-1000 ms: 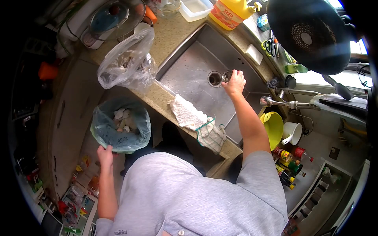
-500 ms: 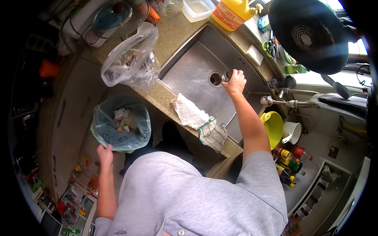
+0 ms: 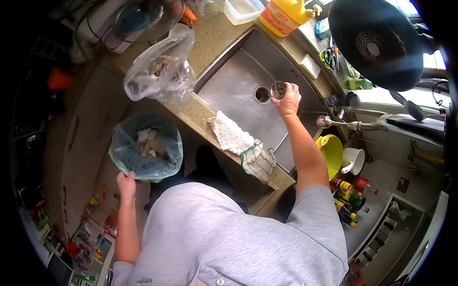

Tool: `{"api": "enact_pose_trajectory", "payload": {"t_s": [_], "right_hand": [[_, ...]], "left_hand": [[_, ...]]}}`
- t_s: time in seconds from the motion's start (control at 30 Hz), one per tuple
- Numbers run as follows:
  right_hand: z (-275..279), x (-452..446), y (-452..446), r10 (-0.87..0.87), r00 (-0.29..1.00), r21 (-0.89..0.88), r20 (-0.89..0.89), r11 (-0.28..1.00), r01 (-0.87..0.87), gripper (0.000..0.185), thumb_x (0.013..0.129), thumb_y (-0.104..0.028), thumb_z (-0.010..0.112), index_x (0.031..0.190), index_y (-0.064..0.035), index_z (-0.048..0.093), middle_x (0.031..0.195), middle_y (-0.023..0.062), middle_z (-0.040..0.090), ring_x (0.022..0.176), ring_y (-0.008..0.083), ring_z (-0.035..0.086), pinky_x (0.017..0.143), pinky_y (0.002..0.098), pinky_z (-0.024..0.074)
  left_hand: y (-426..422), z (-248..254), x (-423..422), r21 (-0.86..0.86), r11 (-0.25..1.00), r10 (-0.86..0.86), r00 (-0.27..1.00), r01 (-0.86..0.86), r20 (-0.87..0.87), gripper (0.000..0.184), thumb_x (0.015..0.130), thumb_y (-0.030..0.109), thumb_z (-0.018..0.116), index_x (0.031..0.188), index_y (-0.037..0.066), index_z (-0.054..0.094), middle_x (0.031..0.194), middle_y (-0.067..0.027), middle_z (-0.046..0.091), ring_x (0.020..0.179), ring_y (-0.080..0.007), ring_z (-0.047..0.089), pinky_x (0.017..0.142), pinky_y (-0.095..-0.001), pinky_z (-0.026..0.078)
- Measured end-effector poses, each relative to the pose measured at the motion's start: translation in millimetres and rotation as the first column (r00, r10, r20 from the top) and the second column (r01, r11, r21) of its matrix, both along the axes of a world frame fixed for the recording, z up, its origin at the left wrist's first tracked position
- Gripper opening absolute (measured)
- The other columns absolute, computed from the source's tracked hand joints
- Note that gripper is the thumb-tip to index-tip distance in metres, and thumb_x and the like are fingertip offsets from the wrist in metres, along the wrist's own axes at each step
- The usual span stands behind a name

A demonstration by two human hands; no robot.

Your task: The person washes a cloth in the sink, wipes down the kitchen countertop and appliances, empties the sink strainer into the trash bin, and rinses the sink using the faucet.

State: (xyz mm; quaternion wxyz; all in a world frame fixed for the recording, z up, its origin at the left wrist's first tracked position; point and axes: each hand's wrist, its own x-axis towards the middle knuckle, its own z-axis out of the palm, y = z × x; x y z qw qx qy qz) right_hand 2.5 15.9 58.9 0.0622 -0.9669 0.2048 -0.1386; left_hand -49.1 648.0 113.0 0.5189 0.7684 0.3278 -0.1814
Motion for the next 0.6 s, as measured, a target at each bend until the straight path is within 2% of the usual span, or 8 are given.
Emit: {"api": "enact_pose_trajectory", "payload": {"t_s": [0.07,0.13,0.2,0.23,0.3,0.37,0.5,0.6], "right_hand": [[3.0,2.5,1.9,0.034,0.998,0.002,0.054,0.999,-0.034,0.083,0.051,-0.027,0.092,0.123,-0.0107,0.053,0.121,0.0113,0.055,0.115,0.0316,0.054,0.093,0.0437,0.0453],[13.7,7.3,19.5,-0.015,0.98,0.215,0.197,0.976,-0.028,0.069,0.054,-0.024,0.091,0.113,-0.006,0.059,0.107,0.013,0.065,0.097,0.033,0.064,0.087,0.0412,0.052],[39.1,14.3,59.3,-0.022,0.953,0.484,0.302,0.865,-0.133,0.063,0.06,-0.018,0.088,0.114,-0.0021,0.059,0.1,0.0117,0.067,0.091,0.025,0.067,0.084,0.0344,0.054],[54.6,15.9,84.7,-0.042,0.967,0.56,0.251,0.821,-0.11,0.062,0.061,-0.015,0.088,0.115,-0.0015,0.058,0.101,0.0113,0.066,0.089,0.0241,0.066,0.083,0.0337,0.0537],[79.4,17.4,138.8,0.093,0.937,0.654,0.337,0.692,-0.304,0.064,0.061,-0.014,0.087,0.117,-0.0012,0.058,0.104,0.0125,0.064,0.091,0.0253,0.064,0.083,0.0363,0.0531],[109.4,15.2,197.6,0.363,0.851,0.441,0.38,0.738,-0.511,0.067,0.061,-0.016,0.087,0.119,-0.0005,0.057,0.107,0.0152,0.062,0.096,0.0293,0.062,0.085,0.0393,0.0524],[144.0,18.1,318.6,0.631,0.732,0.584,0.256,0.503,-0.637,0.068,0.066,-0.014,0.084,0.125,0.0007,0.054,0.113,0.0187,0.057,0.101,0.035,0.06,0.086,0.0408,0.0512],[128.3,18.4,384.0,0.769,0.624,0.613,0.138,0.429,-0.664,0.068,0.072,-0.02,0.081,0.129,0.0009,0.05,0.119,0.0202,0.052,0.106,0.0387,0.057,0.088,0.0435,0.0496]], "left_hand": [[-2.8,0.5,0.7,0.003,0.999,-0.036,0.999,0.036,0.031,0.017,0.086,0.006,0.055,0.099,-0.003,0.063,0.089,-0.0094,0.068,0.068,-0.0191,0.066,0.048,-0.0312,0.053],[-2.6,0.7,-0.3,-0.01,0.999,-0.05,0.998,0.051,0.048,0.017,0.088,0.007,0.055,0.099,-0.002,0.064,0.085,-0.0083,0.066,0.067,-0.0178,0.064,0.05,-0.0313,0.054],[6.0,-17.7,-2.8,0.05,0.994,-0.1,0.991,0.096,0.088,0.017,0.088,0.007,0.055,0.098,-0.002,0.064,0.082,-0.0081,0.066,0.066,-0.0184,0.064,0.049,-0.0323,0.054],[7.1,-21.6,-2.7,0.048,0.995,-0.093,0.993,0.09,0.068,0.017,0.087,0.007,0.055,0.097,-0.003,0.064,0.083,-0.009,0.066,0.066,-0.0192,0.065,0.048,-0.0322,0.054],[5.3,-26.6,-0.4,0.052,0.995,-0.091,0.994,0.088,0.057,0.017,0.086,0.006,0.054,0.096,-0.003,0.063,0.083,-0.0105,0.067,0.064,-0.0195,0.065,0.047,-0.0314,0.053],[-1.9,-21.9,2.8,0.029,0.999,-0.043,0.995,0.041,0.095,0.012,0.084,0.006,0.058,0.086,-0.005,0.062,0.071,-0.0106,0.065,0.054,-0.0178,0.062,0.045,-0.0332,0.05],[-2.2,-25.4,1.5,-0.015,1.0,0.001,0.991,0.001,0.132,0.011,0.083,0.005,0.059,0.085,-0.005,0.062,0.069,-0.0105,0.064,0.051,-0.0177,0.062,0.042,-0.0337,0.049],[-3.4,-27.2,-2.1,-0.053,0.999,0.011,0.985,-0.002,0.17,0.011,0.083,0.006,0.06,0.084,-0.004,0.062,0.065,-0.0113,0.062,0.048,-0.0196,0.061,0.042,-0.0342,0.048]]}}
